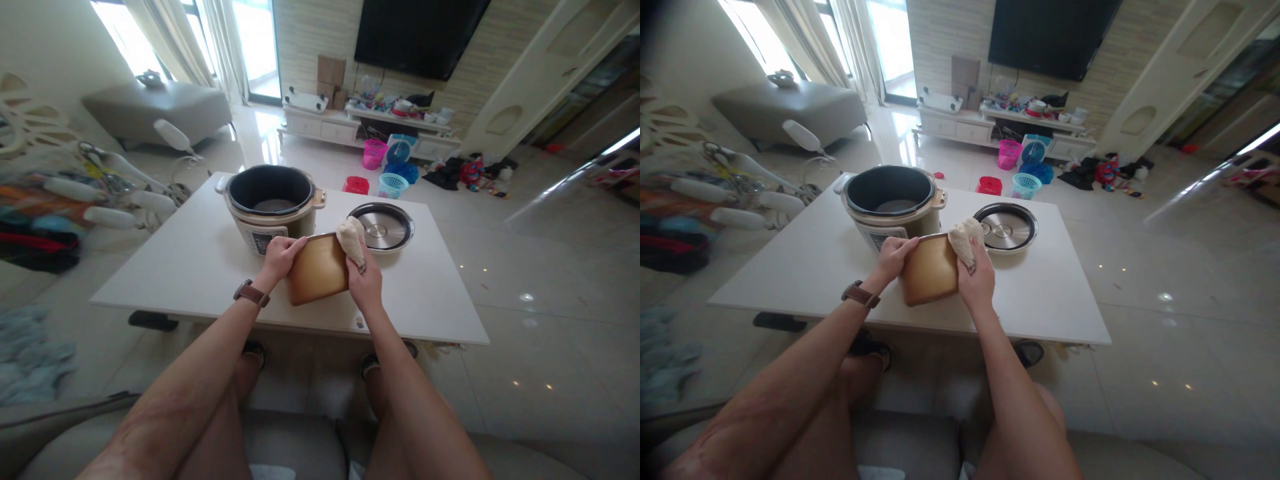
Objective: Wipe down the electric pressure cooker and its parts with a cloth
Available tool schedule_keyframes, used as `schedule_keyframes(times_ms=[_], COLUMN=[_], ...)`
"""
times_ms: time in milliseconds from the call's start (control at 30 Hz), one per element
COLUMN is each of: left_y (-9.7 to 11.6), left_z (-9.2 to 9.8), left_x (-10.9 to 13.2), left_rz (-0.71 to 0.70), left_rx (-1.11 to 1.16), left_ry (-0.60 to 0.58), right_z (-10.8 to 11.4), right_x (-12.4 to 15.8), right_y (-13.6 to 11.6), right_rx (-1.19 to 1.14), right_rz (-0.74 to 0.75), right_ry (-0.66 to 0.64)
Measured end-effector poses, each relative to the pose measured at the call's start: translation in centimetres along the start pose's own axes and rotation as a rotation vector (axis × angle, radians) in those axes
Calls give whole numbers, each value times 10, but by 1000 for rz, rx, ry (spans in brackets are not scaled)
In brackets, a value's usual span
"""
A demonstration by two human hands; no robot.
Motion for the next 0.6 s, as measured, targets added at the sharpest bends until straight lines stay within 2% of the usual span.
schedule_keyframes(times_ms=[100, 200, 367, 600], left_y=[1, 11, 21, 11], left_z=[4, 7, 7, 7], left_x=[-2, -2, -2, -2], left_rz=[-12, -32, 24, 55], left_rx=[-29, -137, -212, -157], left_ry=[15, 65, 70, 50], right_z=[-4, -7, -9, -8], right_x=[3, 6, 9, 12], right_y=[-6, -9, -9, -15], right_rx=[10, 30, 61, 95], right_rz=[24, 30, 27, 55], right_ry=[-5, -25, -41, -24])
Point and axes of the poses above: each hand's wrist, its own x-axis away from the middle knuckle, its own z-axis out of the back of the hand, y = z × x, the point moved 2 cm from there along -x, towards the middle knuckle, and after that the axes turned 13 degrees about -z, right-handed, at the moved point
